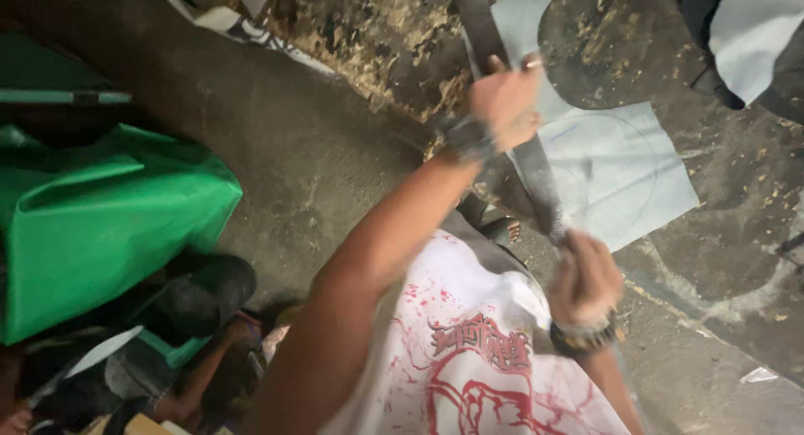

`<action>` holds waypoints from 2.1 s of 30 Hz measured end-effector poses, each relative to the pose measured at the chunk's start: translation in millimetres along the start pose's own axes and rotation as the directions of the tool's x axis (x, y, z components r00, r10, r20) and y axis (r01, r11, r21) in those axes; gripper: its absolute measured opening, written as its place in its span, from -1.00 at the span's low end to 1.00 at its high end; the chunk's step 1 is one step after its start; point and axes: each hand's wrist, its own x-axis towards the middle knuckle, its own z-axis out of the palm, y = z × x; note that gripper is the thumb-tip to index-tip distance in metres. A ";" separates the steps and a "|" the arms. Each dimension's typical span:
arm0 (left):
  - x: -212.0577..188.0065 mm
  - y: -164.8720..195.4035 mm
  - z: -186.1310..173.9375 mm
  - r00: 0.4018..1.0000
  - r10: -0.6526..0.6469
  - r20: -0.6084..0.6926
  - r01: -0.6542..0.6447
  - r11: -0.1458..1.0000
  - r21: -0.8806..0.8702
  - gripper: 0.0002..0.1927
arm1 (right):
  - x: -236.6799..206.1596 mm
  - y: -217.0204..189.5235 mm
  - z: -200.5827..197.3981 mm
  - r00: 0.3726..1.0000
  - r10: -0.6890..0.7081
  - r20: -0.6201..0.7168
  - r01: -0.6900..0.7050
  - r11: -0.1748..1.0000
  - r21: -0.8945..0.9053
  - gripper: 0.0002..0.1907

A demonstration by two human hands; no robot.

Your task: The person uses a metal ruler and a cutting tool to mark and cut a sheet of white material on a workbench. They repeatedly align the ruler, trace lines, and cut along the edges to produce shaped pieces.

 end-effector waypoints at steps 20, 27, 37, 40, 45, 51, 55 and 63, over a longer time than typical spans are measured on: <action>-104.8 -35.6 47.7 0.815 -0.119 -0.568 -0.097 0.937 -0.336 -0.30 | -159.6 84.7 -14.7 0.888 0.363 -0.283 -0.431 0.871 -0.235 -0.61; -95.8 -39.8 42.0 0.859 -0.107 -0.500 -0.048 0.957 -0.287 -0.36 | -162.4 91.3 -25.4 0.759 0.506 -0.410 -0.495 0.857 0.143 -0.66; -81.9 -21.6 24.8 0.935 -0.147 -0.322 0.082 0.974 -0.209 0.03 | -166.1 84.6 -20.9 0.731 0.521 -0.441 -0.557 0.828 0.055 -0.67; -80.2 -12.6 16.0 0.958 -0.272 -0.084 0.258 0.954 -0.152 0.25 | -163.4 77.8 -22.7 0.704 0.548 -0.453 -0.594 0.803 0.049 -0.67; -86.4 -9.8 25.3 0.954 -0.270 -0.128 0.247 0.953 -0.176 0.26 | -161.4 75.2 -28.8 0.645 0.602 -0.470 -0.606 0.778 0.166 -0.65; -81.0 -7.9 43.3 0.944 -0.120 -0.307 0.067 0.982 -0.175 -0.23 | -166.5 93.3 -28.1 0.631 0.602 -0.489 -0.606 0.776 0.174 -0.66; -86.7 -0.4 36.9 0.907 -0.011 -0.422 -0.094 0.969 -0.228 -0.75 | -166.9 97.6 -20.8 0.630 0.597 -0.496 -0.582 0.786 0.208 -0.63; -8.1 -95.4 -47.2 0.751 -0.251 -0.611 -0.256 0.742 -0.620 -0.76 | -194.4 108.5 -38.3 0.617 0.551 -0.562 -0.579 0.801 0.150 -0.64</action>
